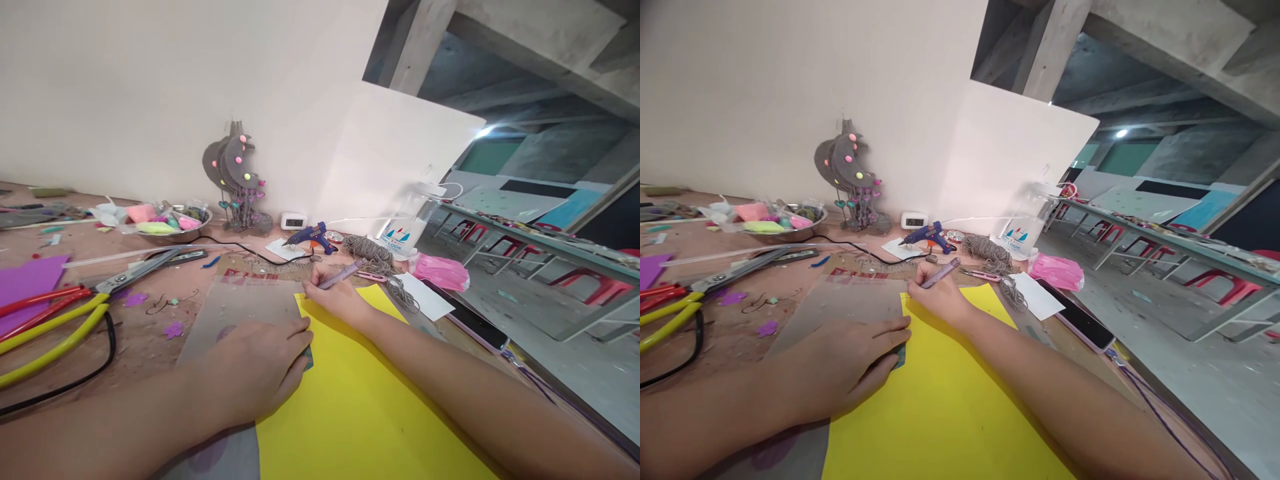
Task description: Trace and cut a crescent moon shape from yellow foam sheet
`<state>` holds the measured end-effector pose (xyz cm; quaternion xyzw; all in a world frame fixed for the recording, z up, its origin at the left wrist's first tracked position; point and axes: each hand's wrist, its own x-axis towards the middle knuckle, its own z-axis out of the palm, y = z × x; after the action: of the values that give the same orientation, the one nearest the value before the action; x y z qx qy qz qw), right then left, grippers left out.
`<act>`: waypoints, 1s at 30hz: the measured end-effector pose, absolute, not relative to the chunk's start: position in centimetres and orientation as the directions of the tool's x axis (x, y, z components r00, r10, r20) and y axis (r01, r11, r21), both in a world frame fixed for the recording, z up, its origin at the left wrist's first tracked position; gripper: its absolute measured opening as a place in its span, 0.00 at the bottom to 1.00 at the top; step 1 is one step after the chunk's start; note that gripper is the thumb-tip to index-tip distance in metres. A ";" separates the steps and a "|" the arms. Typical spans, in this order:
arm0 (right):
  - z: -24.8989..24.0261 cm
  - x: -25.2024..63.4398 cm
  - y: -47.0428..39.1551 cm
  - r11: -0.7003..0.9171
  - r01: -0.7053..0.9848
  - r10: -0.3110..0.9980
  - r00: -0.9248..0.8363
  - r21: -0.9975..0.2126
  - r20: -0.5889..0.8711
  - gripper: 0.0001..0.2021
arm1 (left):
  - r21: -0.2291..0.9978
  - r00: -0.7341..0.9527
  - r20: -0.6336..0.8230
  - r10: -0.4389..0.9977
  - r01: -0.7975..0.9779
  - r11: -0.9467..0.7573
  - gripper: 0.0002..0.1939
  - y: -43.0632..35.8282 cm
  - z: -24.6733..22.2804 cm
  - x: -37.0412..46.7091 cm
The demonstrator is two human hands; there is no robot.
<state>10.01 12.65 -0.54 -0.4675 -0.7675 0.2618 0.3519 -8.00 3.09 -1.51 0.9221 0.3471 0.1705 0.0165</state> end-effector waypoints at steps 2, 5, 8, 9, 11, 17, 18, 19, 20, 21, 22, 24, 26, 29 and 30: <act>-0.5 9.9 12.5 0.423 0.532 0.903 -0.318 -0.734 0.289 0.12 | 0.168 0.693 0.341 0.635 0.620 -0.766 0.16 3.1 -1.7 -8.1; -0.5 9.9 12.5 0.431 0.539 0.899 -0.322 -0.724 0.296 0.11 | 0.172 0.691 0.355 0.630 0.614 -0.771 0.16 3.2 -1.9 -8.1; -0.6 9.9 12.7 0.448 0.542 0.892 -0.323 -0.711 0.316 0.10 | 0.149 0.701 0.313 0.641 0.630 -0.762 0.16 3.2 -1.8 -8.1; -0.6 10.0 12.8 0.452 0.540 0.890 -0.324 -0.709 0.321 0.10 | 0.143 0.704 0.299 0.645 0.635 -0.759 0.17 3.2 -1.8 -8.1; -0.6 10.0 12.9 0.456 0.536 0.888 -0.328 -0.711 0.322 0.09 | 0.136 0.705 0.284 0.650 0.641 -0.755 0.17 3.1 -1.7 -8.1; -0.4 10.0 12.8 0.444 0.529 0.893 -0.333 -0.724 0.304 0.10 | 0.141 0.707 0.311 0.635 0.627 -0.766 0.16 3.1 -1.7 -8.1; -0.3 10.0 12.7 0.442 0.525 0.893 -0.333 -0.727 0.302 0.10 | 0.141 0.710 0.312 0.631 0.622 -0.770 0.16 3.1 -1.7 -8.1; -0.3 10.0 12.7 0.439 0.522 0.894 -0.334 -0.731 0.298 0.10 | 0.140 0.713 0.310 0.629 0.620 -0.772 0.16 3.1 -1.8 -8.1; -0.3 10.0 12.7 0.437 0.519 0.895 -0.335 -0.735 0.295 0.10 | 0.136 0.716 0.305 0.628 0.620 -0.773 0.17 3.1 -1.7 -8.1; -0.3 10.0 12.8 0.436 0.518 0.895 -0.336 -0.736 0.294 0.10 | 0.132 0.718 0.295 0.631 0.623 -0.771 0.17 3.1 -1.7 -8.1; -0.3 10.0 12.8 0.437 0.519 0.894 -0.337 -0.734 0.294 0.10 | 0.128 0.718 0.285 0.635 0.628 -0.767 0.17 3.1 -1.7 -8.1; -0.3 10.1 12.8 0.447 0.532 0.892 -0.326 -0.720 0.312 0.11 | 0.122 0.715 0.267 0.646 0.640 -0.759 0.18 3.2 -1.7 -8.1; -0.2 10.1 12.8 0.450 0.555 0.893 -0.302 -0.700 0.334 0.11 | 0.120 0.714 0.252 0.653 0.647 -0.753 0.18 3.2 -1.7 -8.1; -0.1 10.0 12.6 0.426 0.579 0.905 -0.279 -0.695 0.323 0.11 | 0.119 0.717 0.242 0.653 0.646 -0.754 0.18 3.2 -1.6 -8.1; -0.1 9.9 12.5 0.415 0.578 0.910 -0.282 -0.702 0.305 0.11 | 0.118 0.718 0.242 0.652 0.645 -0.755 0.18 3.2 -1.6 -8.1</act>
<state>9.94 12.51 -0.07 -0.4863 -0.7648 0.2367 0.3500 -8.10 3.21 -1.58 0.9268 0.3500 0.1354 0.0123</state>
